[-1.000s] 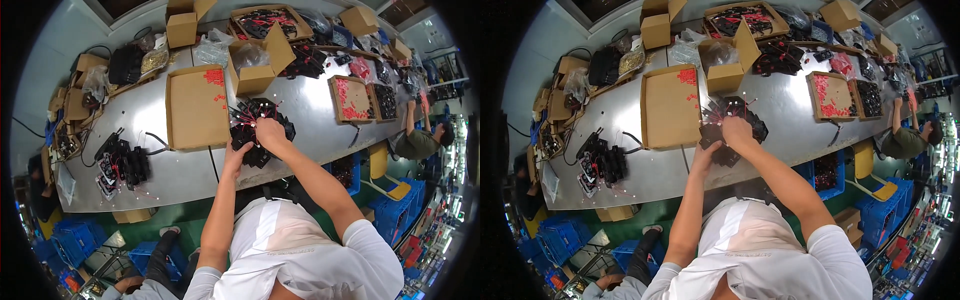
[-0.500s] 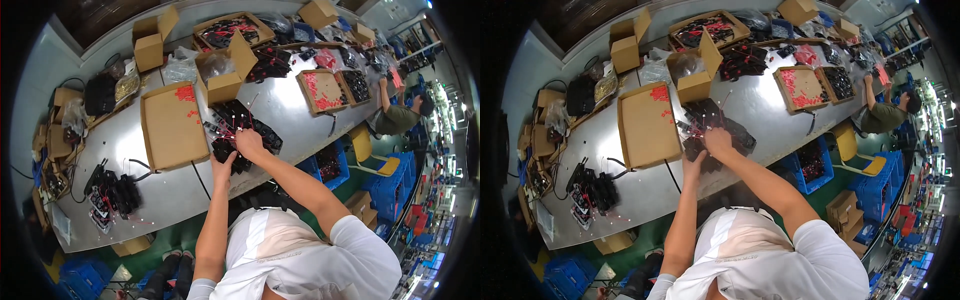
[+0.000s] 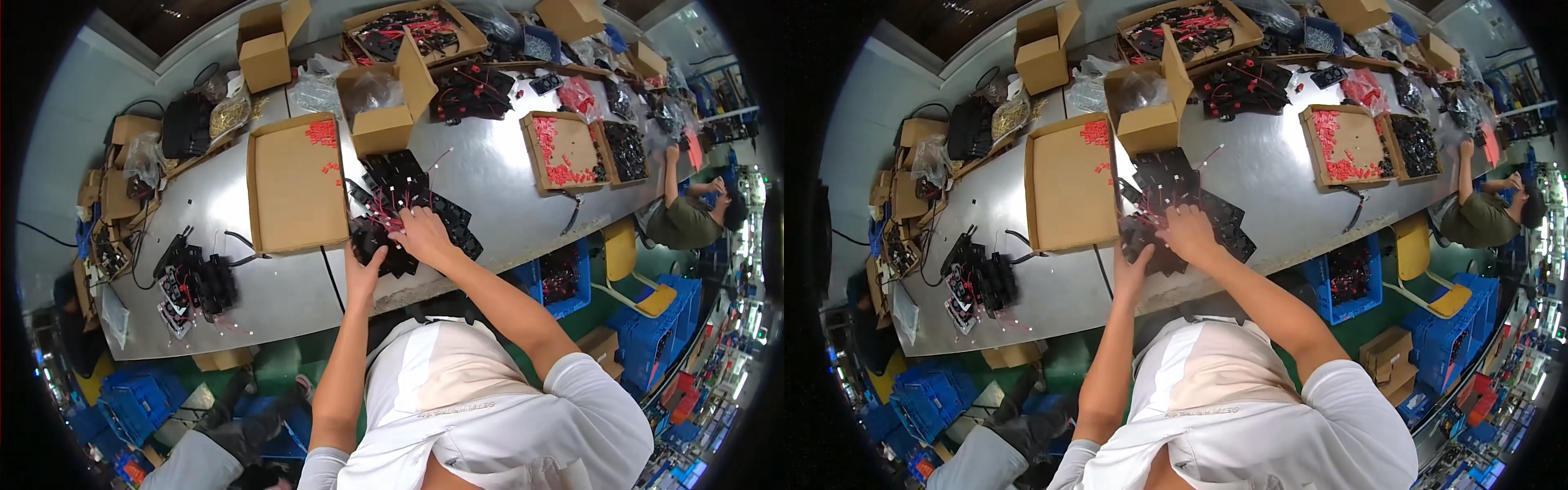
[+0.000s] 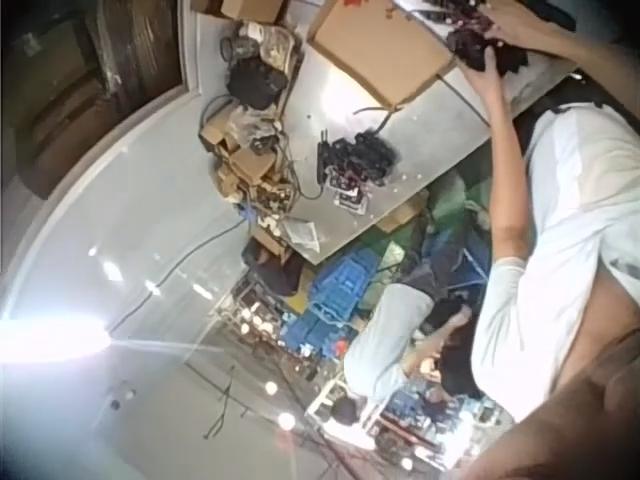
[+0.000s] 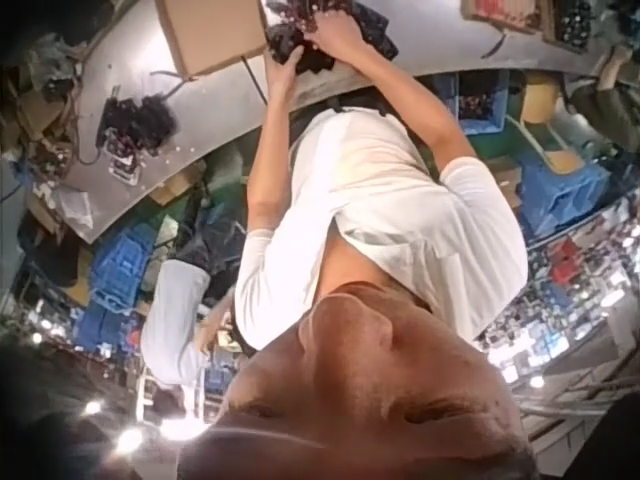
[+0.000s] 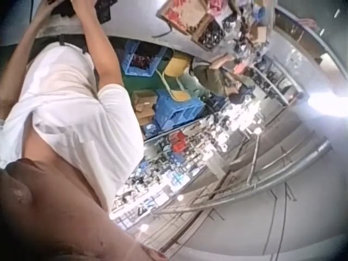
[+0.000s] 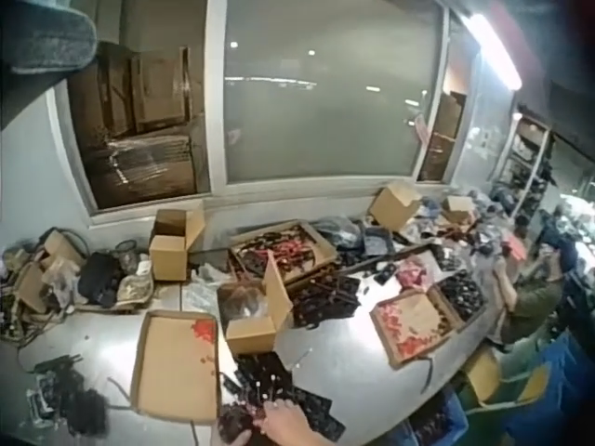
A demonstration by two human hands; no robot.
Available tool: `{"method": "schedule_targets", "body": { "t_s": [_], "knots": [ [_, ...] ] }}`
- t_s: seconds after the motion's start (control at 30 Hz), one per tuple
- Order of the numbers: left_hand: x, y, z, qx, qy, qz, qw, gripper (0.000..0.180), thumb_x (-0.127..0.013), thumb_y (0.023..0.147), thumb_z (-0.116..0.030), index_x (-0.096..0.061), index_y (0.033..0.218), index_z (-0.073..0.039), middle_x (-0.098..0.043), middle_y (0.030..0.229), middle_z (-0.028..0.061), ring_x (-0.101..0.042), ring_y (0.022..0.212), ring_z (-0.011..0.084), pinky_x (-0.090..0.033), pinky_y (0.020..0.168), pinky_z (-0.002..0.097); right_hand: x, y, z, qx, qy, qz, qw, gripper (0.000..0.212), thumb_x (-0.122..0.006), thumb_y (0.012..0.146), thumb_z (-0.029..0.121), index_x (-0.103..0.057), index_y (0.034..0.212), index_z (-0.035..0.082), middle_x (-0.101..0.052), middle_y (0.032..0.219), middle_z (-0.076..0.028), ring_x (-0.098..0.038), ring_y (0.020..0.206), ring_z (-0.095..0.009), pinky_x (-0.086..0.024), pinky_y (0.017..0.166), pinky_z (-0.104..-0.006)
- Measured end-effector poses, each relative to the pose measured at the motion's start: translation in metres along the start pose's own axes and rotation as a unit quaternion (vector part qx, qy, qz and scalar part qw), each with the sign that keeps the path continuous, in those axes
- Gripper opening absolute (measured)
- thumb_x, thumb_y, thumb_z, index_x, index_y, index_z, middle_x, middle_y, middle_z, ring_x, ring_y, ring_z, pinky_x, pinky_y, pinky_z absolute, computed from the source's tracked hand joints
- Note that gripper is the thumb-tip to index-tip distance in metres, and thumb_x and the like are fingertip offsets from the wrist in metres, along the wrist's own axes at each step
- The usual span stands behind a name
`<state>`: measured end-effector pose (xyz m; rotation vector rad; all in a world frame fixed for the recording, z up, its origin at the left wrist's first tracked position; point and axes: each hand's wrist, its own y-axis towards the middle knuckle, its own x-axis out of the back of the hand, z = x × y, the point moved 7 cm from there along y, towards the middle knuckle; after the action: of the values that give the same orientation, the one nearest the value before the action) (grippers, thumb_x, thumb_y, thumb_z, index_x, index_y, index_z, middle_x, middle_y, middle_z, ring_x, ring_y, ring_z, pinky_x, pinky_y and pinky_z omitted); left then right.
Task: Trimming wires and assembling black plastic electronic component housings at a factory workstation.
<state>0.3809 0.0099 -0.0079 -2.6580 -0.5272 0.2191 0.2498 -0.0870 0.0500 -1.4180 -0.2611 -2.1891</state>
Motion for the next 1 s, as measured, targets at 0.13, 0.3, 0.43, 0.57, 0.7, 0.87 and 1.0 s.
{"method": "schedule_targets", "body": {
  "t_s": [0.13, 0.3, 0.43, 0.57, 0.7, 0.87, 1.0],
  "knots": [
    [0.004, -0.009, 0.002, -0.003, 0.037, -0.054, 0.998, 0.075, -0.073, 0.082, -0.019, -0.030, 0.140, 0.003, -0.052, 0.124, 0.0173, -0.054, 0.110, 0.0228, -0.043, 0.095, 0.0332, 0.046, -0.012, -0.029, 0.029, 0.163, -0.066, 0.984, 0.040, -0.069, 0.081, 0.026, -0.057, 0.112, 0.003, -0.059, 0.102, -0.017, -0.055, 0.098, -0.037, -0.045, 0.087, -0.0419],
    [0.018, -0.026, 0.013, 0.040, 0.130, -0.130, 0.982, 0.079, -0.072, 0.083, -0.029, -0.029, 0.142, 0.002, -0.048, 0.129, 0.0181, -0.051, 0.113, 0.0241, -0.044, 0.092, 0.0341, 0.074, -0.028, -0.136, -0.059, 0.182, -0.137, 0.972, 0.034, -0.064, 0.087, 0.018, -0.056, 0.114, -0.001, -0.059, 0.109, -0.018, -0.058, 0.100, -0.033, -0.046, 0.088, -0.0389],
    [0.011, -0.058, 0.000, 0.043, 0.185, -0.195, 0.962, 0.066, -0.070, 0.084, -0.027, -0.039, 0.137, 0.000, -0.049, 0.126, 0.0165, -0.051, 0.112, 0.0222, -0.045, 0.089, 0.0335, 0.059, -0.045, -0.180, -0.087, 0.249, -0.022, 0.964, 0.042, -0.070, 0.082, 0.023, -0.056, 0.114, -0.001, -0.061, 0.106, -0.018, -0.059, 0.099, -0.031, -0.047, 0.086, -0.0387],
    [-0.009, -0.079, 0.006, 0.067, 0.193, -0.125, 0.971, 0.046, -0.066, 0.086, -0.019, -0.050, 0.126, -0.002, -0.056, 0.116, 0.0109, -0.056, 0.102, 0.0187, -0.047, 0.082, 0.0310, 0.043, -0.071, -0.156, -0.064, 0.275, 0.063, 0.957, 0.057, -0.075, 0.077, 0.028, -0.052, 0.120, 0.001, -0.058, 0.109, -0.019, -0.058, 0.100, -0.033, -0.047, 0.086, -0.0402],
    [-0.059, -0.083, 0.016, 0.157, 0.158, -0.014, 0.975, 0.041, -0.065, 0.087, -0.016, -0.052, 0.123, -0.002, -0.060, 0.112, 0.0097, -0.060, 0.095, 0.0177, -0.049, 0.079, 0.0293, 0.030, -0.083, -0.127, -0.011, 0.141, 0.034, 0.989, 0.076, -0.079, 0.071, 0.029, -0.041, 0.132, 0.004, -0.049, 0.116, -0.020, -0.054, 0.102, -0.040, -0.046, 0.087, -0.0457],
    [-0.080, -0.075, 0.037, 0.271, 0.082, 0.024, 0.959, 0.036, -0.066, 0.087, -0.018, -0.054, 0.117, -0.002, -0.059, 0.110, 0.0096, -0.061, 0.094, 0.0186, -0.051, 0.080, 0.0307, -0.003, -0.087, -0.162, -0.126, 0.418, 0.037, 0.899, 0.063, -0.074, 0.078, 0.017, -0.042, 0.129, -0.002, -0.057, 0.113, -0.014, -0.058, 0.103, -0.029, -0.046, 0.090, -0.0394],
    [-0.082, -0.066, 0.043, 0.261, 0.025, 0.026, 0.965, 0.028, -0.067, 0.088, -0.020, -0.055, 0.106, -0.003, -0.062, 0.097, 0.0074, -0.063, 0.087, 0.0172, -0.051, 0.073, 0.0290, -0.018, -0.086, -0.181, -0.271, 0.685, 0.128, 0.664, 0.051, -0.064, 0.085, 0.015, -0.044, 0.130, -0.001, -0.059, 0.110, -0.012, -0.061, 0.099, -0.022, -0.048, 0.088, -0.0335]
  ]
}}
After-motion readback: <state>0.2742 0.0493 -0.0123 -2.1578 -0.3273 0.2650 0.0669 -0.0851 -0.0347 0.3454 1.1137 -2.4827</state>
